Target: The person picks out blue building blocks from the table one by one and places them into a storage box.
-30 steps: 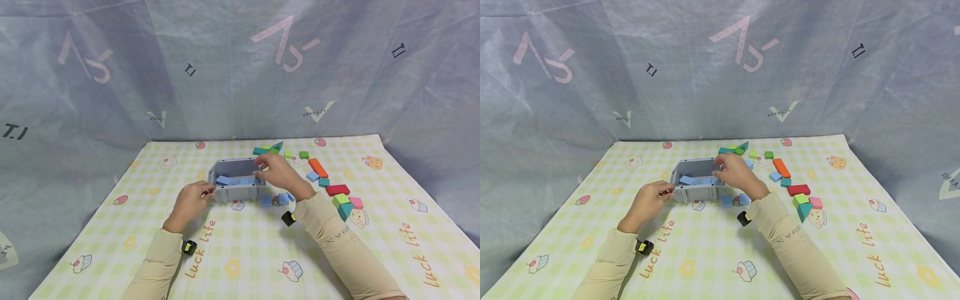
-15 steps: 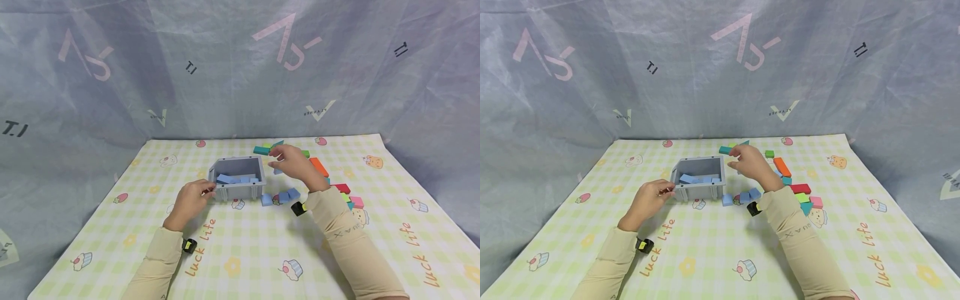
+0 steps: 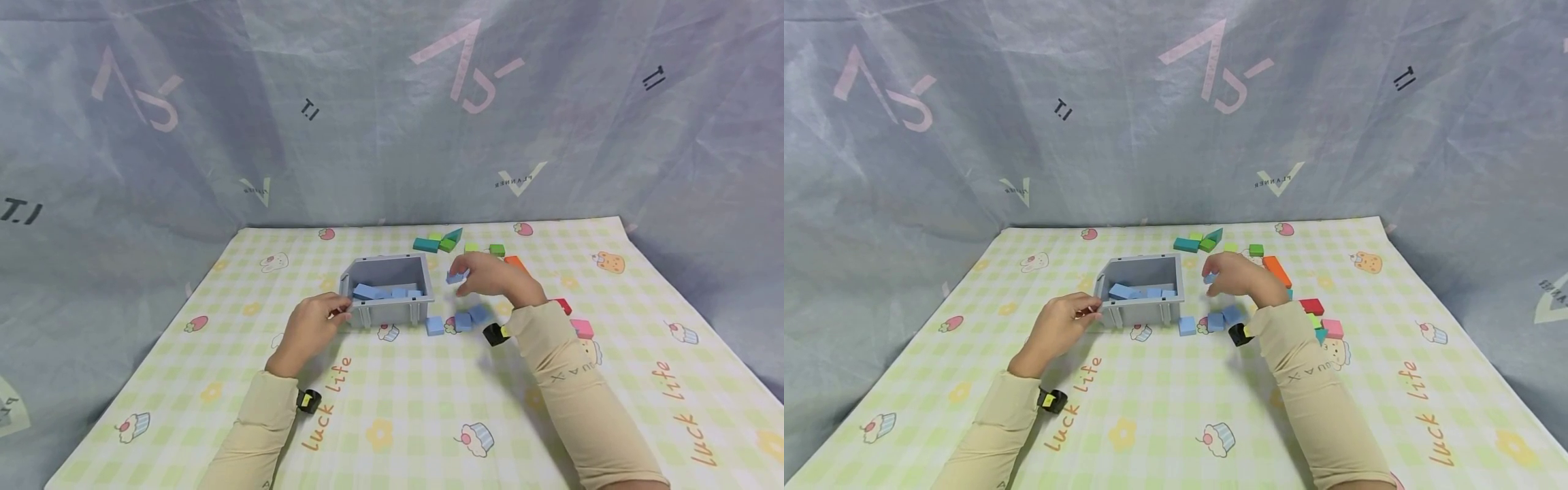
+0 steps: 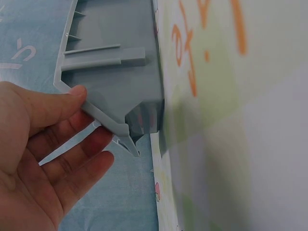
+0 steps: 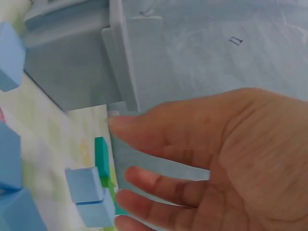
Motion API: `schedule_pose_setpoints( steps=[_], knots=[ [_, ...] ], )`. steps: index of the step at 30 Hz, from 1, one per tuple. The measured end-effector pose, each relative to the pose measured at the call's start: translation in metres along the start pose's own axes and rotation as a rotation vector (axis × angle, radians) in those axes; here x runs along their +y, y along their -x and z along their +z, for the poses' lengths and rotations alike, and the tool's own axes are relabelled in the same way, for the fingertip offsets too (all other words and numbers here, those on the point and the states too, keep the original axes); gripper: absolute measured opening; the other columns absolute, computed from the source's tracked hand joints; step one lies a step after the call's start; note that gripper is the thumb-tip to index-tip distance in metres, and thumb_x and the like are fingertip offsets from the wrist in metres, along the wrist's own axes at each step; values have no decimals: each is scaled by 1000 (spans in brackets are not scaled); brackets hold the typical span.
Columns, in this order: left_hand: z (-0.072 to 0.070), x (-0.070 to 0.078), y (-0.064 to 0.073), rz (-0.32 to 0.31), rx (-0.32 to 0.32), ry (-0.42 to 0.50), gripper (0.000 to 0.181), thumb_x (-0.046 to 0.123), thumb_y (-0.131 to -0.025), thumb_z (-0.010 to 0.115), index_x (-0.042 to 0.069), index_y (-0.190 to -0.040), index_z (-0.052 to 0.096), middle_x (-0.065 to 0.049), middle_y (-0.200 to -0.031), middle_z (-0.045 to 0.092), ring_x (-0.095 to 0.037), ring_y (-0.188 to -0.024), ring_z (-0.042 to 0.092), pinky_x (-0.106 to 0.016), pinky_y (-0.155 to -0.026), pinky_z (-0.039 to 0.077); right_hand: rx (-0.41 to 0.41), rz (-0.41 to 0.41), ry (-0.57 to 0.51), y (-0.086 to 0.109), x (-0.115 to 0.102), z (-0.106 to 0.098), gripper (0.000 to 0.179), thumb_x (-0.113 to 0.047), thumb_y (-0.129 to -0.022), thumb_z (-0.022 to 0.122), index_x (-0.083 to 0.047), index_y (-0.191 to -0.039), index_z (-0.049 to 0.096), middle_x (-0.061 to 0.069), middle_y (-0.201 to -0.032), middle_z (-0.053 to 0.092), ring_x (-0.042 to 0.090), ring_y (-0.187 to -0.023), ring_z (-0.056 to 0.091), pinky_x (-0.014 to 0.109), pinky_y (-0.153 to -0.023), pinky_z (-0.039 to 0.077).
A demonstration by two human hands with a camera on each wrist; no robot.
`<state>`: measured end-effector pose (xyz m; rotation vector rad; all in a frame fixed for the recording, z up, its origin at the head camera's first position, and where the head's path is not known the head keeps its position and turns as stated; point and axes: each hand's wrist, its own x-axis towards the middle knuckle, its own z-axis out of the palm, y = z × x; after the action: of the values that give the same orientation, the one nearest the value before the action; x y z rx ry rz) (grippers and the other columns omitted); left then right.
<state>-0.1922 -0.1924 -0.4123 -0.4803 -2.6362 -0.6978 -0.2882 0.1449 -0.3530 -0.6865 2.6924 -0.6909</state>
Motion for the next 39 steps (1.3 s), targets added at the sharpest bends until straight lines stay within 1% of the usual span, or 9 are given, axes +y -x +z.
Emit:
schedule_pose_setpoints(
  steps=[3, 7, 10, 14, 16, 19, 23, 32, 39],
  knots=[
    [0, 0, 0, -3, -5, -3, 17, 12, -88, 77, 12, -105, 78, 1, -102, 73, -14, -79, 64, -33, -67, 51, -95, 23, 10, -2, -1, 5, 39, -11, -85, 75, -4, -122, 64, 20, -128, 58, 33, -111, 57, 48, -95, 47],
    [0, 0, 0, -1, -7, -8, 17, 12, -88, 77, 12, -105, 78, 2, -101, 73, -14, -77, 63, -33, -66, 50, -186, -11, 44, -5, -3, 14, 39, -13, -84, 77, -5, -120, 64, 16, -123, 61, 29, -109, 57, 46, -94, 48],
    [-1, 0, -1, 6, -2, -8, 16, 12, -88, 77, 12, -104, 78, 2, -100, 73, -13, -77, 63, -33, -66, 50, -228, -61, 51, -8, -6, 22, 35, -15, -83, 79, -6, -115, 67, 10, -117, 64, 24, -105, 59, 43, -91, 50],
    [-1, 0, -1, 10, 0, -5, 16, 12, -88, 77, 12, -104, 78, 2, -99, 73, -14, -77, 63, -33, -66, 50, -262, -63, 48, -12, -13, 34, 33, -17, -80, 82, -8, -108, 68, 3, -107, 65, 16, -94, 58, 35, -84, 50],
    [-1, 0, 0, 5, -2, -3, 17, 12, -88, 77, 12, -105, 78, 2, -100, 73, -14, -77, 63, -33, -66, 50, -267, -37, 49, -13, -17, 41, 36, -19, -78, 85, -8, -108, 67, 1, -98, 64, 15, -85, 55, 31, -76, 48],
    [-1, 0, 0, 0, -4, -2, 17, 12, -88, 77, 11, -106, 78, 2, -101, 73, -14, -78, 63, -32, -67, 50, -260, 8, 37, -14, -22, 49, 39, -21, -76, 88, -7, -105, 65, -1, -81, 55, 15, -72, 48, 29, -65, 40],
    [-1, -1, 0, 2, -4, -3, 18, 12, -88, 77, 11, -106, 78, 1, -101, 73, -14, -78, 63, -33, -67, 50, -235, 32, 40, -15, -24, 55, 36, -18, -77, 87, -7, -102, 64, -1, -73, 44, 15, -66, 43, 30, -60, 35],
    [-1, -1, 0, -9, -10, 5, 16, 12, -89, 76, 12, -105, 78, 3, -100, 73, -14, -79, 64, -33, -68, 50, -230, 9, 35, -16, -22, 54, 39, -15, -77, 86, -7, -108, 65, -1, -80, 53, 16, -71, 46, 30, -65, 38],
    [-1, 0, 0, -12, -9, 12, 17, 12, -89, 76, 12, -106, 78, 2, -101, 73, -15, -80, 65, -34, -69, 51, -217, -46, 71, -13, -12, 41, 30, -20, -81, 84, -8, -103, 67, 2, -97, 64, 16, -85, 57, 34, -78, 50]
  ],
)
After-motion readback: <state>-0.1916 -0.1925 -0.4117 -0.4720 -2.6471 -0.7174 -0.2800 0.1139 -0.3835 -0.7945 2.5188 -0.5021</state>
